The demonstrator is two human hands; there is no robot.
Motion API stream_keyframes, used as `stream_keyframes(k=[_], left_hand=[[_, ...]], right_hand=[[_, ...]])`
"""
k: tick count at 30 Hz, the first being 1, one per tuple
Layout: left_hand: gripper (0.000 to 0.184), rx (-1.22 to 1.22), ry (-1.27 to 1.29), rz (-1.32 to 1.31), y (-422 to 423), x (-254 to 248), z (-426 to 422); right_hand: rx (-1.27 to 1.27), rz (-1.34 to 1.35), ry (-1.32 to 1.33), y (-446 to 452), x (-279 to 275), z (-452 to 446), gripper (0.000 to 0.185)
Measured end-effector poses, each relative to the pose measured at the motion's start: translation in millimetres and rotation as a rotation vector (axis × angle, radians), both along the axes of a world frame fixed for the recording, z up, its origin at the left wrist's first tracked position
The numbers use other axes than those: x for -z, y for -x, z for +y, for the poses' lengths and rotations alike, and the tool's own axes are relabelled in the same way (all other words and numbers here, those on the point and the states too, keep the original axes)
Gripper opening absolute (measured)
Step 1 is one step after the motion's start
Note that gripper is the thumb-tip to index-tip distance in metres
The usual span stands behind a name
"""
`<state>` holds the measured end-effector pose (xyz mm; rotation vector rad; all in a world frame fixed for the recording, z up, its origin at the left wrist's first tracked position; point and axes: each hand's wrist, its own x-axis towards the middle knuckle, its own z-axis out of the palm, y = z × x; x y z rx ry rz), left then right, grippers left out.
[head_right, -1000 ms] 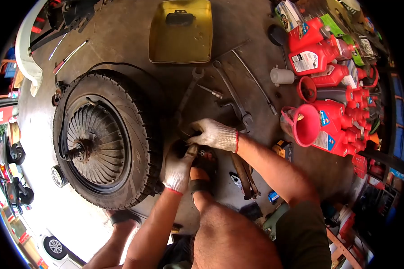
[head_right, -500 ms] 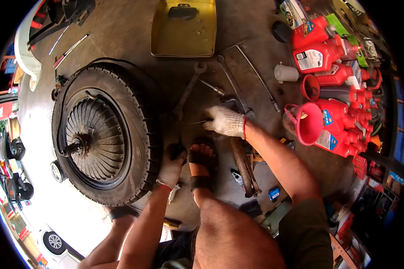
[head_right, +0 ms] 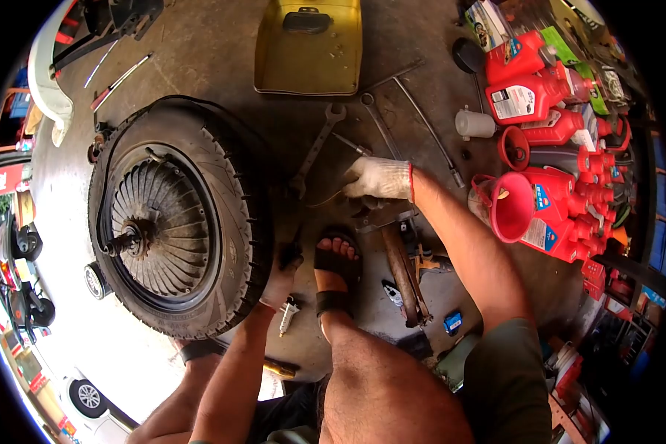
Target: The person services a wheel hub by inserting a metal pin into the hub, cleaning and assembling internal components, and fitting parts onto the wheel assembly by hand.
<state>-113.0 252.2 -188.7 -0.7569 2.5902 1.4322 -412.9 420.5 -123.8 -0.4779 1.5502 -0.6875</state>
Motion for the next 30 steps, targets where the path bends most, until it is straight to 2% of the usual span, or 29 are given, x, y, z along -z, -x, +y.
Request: stream_keyframes(k=[2,4,8,10,18,19,20,22,24,25,28,30], left_hand=[[0.032,-0.028,-0.172,-0.05,-7,11,-3],[0.032,0.001,-0.033,-0.065,3,-14,-8],[0.033,0.054,0.194,-0.057,10,-36,-19],[0.033,0.07,0.292,-0.045,6,-32,-21],[0.035,0.116,0.696,0.001,-7,-30,-9],[0.038,0.088,0.587,0.062,-11,-33,-3],[0.038,0.088,0.587,0.062,-19,-38,4],[0.038,0.133,-0.089,-0.155,-25,-64,9],[0.035,0.398,0.019,-0.026,-24,-98,9],[0.036,0.456,0.023,-0.045,-23,-116,8],[0.037,0.49,-0.101,-0.166,-1,-182,3],[0.036,0.501,-0.086,-0.074,13,-216,-6]], right_hand=[[0.014,0.014,-0.05,3,8,-1,0.031],[-0.177,0.569,0.165,4,23,-1,0.033],[-0.162,0.625,0.058,1,22,-8,0.03],[-0.205,0.717,0.003,-1,25,-10,0.036],[-0.1,0.78,0.03,-6,29,-14,0.038],[-0.103,0.789,0.006,-7,26,-15,0.04],[-0.103,0.789,0.006,-6,26,-15,0.04],[-0.087,0.766,0.005,-5,26,-17,0.042],[-0.069,0.812,0.013,-4,29,-14,0.043],[-0.051,0.858,0.016,-3,31,-13,0.045],[-0.05,0.874,0.045,1,39,-9,0.047],[-0.022,0.867,0.043,2,34,-8,0.044]])
